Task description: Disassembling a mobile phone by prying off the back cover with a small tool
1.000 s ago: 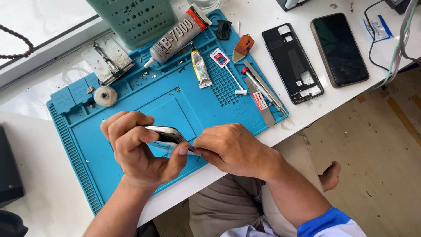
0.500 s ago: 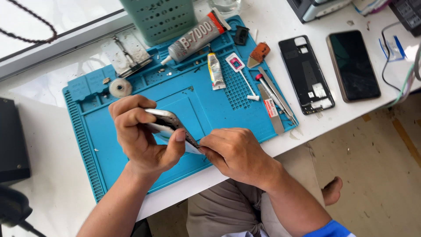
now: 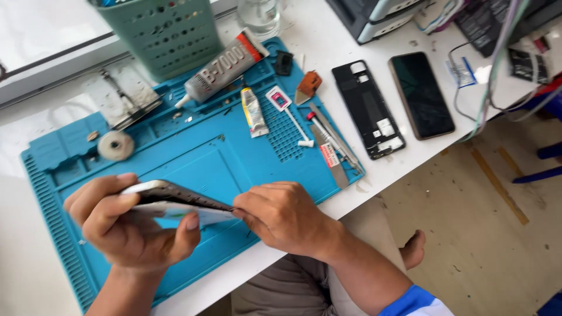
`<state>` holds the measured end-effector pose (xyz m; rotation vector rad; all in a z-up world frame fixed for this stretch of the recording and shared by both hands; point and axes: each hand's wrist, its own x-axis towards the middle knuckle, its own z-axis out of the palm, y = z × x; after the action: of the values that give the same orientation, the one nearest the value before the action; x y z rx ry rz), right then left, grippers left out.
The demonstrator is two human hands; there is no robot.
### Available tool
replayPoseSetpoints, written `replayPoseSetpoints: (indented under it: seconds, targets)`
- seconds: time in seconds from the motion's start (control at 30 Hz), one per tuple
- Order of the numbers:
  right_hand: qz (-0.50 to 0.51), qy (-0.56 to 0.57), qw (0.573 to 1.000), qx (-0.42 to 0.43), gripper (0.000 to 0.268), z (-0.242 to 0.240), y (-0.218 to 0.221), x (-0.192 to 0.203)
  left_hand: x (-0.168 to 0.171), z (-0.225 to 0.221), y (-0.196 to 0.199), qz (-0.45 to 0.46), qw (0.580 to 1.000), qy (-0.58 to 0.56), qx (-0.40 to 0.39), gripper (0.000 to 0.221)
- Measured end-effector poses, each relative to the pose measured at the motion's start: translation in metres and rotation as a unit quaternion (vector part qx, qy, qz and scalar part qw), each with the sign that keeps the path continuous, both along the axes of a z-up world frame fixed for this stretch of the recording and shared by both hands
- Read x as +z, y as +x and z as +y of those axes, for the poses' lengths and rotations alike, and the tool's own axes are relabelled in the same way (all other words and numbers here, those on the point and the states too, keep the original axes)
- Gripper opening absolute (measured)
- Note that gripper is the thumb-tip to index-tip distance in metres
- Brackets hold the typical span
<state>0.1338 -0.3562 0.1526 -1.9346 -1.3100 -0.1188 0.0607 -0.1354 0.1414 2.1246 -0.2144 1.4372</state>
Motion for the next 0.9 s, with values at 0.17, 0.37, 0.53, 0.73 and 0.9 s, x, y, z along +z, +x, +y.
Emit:
replayPoseSetpoints:
  seconds: [0.17, 0.37, 0.53, 0.73, 0.9]
  targets:
    - [0.02, 0.038, 0.999, 0.028, 0.014, 0.01, 0.008, -0.006, -0.006, 0.008, -0.011, 0.068, 0.994, 0.048, 0.069, 0.061]
    - [0.1, 0.038, 0.993, 0.057, 0.017, 0.009, 0.015, -0.013, -0.002, 0.005, -0.001, 0.053, 0.99, 0.113, 0.061, 0.057]
    - [0.083, 0.024, 0.994, 0.063, 0.016, 0.01, 0.017, -0.014, 0.023, 0.0, 0.01, 0.007, 0.989, 0.128, 0.071, 0.047]
    - [0.06, 0.031, 0.995, 0.078, 0.017, 0.012, 0.01, -0.019, 0.016, -0.003, 0.008, 0.013, 0.998, 0.014, 0.066, 0.053]
    - [0.025, 0.05, 0.994, 0.09, 0.016, 0.016, 0.006, -0.024, 0.019, -0.003, 0.003, 0.016, 0.995, -0.095, 0.028, 0.07]
